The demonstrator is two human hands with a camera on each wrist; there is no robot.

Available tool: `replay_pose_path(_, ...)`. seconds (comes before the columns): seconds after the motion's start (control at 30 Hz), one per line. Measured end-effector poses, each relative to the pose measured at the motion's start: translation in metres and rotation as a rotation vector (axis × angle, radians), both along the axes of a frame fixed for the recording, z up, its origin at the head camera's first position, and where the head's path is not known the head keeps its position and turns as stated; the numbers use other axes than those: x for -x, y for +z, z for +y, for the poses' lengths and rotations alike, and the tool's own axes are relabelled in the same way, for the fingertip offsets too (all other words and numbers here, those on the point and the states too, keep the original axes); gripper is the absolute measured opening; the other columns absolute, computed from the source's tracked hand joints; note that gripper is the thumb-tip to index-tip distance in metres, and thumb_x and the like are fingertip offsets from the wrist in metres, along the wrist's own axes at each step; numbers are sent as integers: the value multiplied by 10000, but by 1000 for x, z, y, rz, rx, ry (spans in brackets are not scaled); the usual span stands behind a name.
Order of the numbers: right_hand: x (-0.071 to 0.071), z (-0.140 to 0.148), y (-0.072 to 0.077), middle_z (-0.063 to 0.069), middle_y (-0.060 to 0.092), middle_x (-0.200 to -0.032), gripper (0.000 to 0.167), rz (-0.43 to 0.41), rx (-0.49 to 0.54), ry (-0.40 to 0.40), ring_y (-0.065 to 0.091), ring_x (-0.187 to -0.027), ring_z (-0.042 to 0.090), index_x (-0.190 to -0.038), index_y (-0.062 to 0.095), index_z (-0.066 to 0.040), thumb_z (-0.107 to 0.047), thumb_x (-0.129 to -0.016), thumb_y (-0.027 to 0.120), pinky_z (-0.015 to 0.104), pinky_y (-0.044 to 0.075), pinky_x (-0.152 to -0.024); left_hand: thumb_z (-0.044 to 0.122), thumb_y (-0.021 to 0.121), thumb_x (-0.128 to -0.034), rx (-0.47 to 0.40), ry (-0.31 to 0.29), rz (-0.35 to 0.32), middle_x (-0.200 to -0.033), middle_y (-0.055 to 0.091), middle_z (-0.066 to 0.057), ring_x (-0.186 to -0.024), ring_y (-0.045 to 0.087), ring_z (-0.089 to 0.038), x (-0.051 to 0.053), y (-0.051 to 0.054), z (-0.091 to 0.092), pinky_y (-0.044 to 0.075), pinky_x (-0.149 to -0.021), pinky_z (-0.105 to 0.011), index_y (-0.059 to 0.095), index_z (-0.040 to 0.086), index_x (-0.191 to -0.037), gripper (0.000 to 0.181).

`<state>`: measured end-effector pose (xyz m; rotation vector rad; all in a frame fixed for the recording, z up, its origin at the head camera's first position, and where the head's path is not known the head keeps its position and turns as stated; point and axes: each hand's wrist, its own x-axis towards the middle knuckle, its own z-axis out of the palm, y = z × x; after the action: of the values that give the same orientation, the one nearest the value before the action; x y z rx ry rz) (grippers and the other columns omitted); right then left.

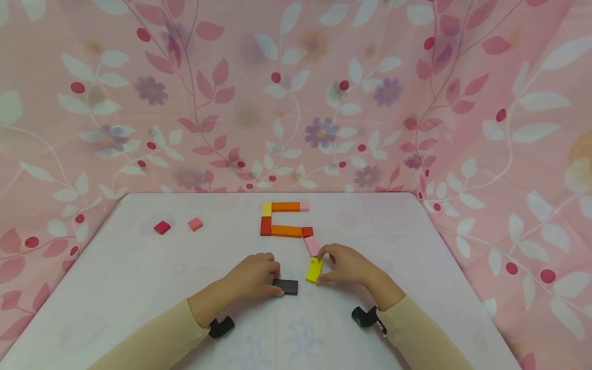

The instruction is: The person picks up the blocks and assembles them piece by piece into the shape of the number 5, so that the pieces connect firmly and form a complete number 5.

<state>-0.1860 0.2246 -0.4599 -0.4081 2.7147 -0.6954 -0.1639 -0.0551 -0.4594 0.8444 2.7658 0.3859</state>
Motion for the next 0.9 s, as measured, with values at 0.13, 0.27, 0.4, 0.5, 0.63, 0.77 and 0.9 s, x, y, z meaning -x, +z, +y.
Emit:
replay_pose_path(0.13, -1, -3, 1, -63, 619, -1020, 579, -17, -43, -29, 549, -938, 182, -1148, 658, -302, -491, -663, 912, 411, 522, -902, 511, 821, -784, 5, 15, -19, -799, 505, 104, -764, 489, -110, 0, 0, 2, 428, -701, -274, 697, 261, -909, 306)
replay_pose_path(0.27, -2, -6, 2, -44, 634, -1035, 665, -41, -93, -46, 558, -937, 186, -1175, 639, -291, -573, -631, 897, 455, 518, -912, 523, 820, -779, 8, 23, -30, -799, 509, 98, -763, 492, -112, 1, 1, 5, 430, -699, -283, 705, 258, -928, 326)
replay_pose_path(0.4, -4, -9, 2, -29, 653, -1065, 702, -49, -124, -57, 573, -945, 187, -1188, 631, -270, -599, -624, 888, 484, 515, -920, 532, 815, -781, 14, 19, -24, -792, 507, 100, -755, 488, -104, 2, -1, 8, 429, -690, -273, 708, 261, -941, 333)
replay_pose_path(0.5, -5, -11, 3, -19, 662, -1077, 709, -46, -140, -62, 581, -951, 191, -1190, 629, -255, -607, -628, 881, 495, 518, -918, 527, 816, -781, 17, 15, -22, -791, 507, 101, -754, 490, -101, 2, -1, 10, 432, -691, -267, 710, 260, -950, 333)
replay_pose_path(0.63, -6, -12, 2, -12, 664, -1097, 721, -48, -156, -68, 585, -965, 195, -1202, 628, -245, -616, -634, 872, 501, 516, -926, 522, 819, -781, 18, 15, -23, -793, 509, 101, -757, 494, -100, 1, 1, 12, 437, -701, -269, 712, 256, -955, 335)
replay_pose_path(0.77, -7, -13, 3, -16, 662, -1091, 722, -50, -163, -74, 579, -958, 194, -1206, 627, -248, -619, -636, 870, 493, 514, -932, 520, 818, -783, 23, 21, -27, -798, 507, 102, -762, 493, -100, 0, 2, 14, 437, -709, -272, 713, 254, -963, 338)
replay_pose_path(0.9, -7, -13, 4, -14, 660, -1079, 718, -48, -162, -71, 577, -949, 198, -1199, 627, -241, -614, -636, 872, 493, 515, -929, 522, 816, -785, 28, 26, -27, -799, 508, 99, -764, 493, -107, 1, 3, 15, 435, -715, -276, 712, 251, -964, 341)
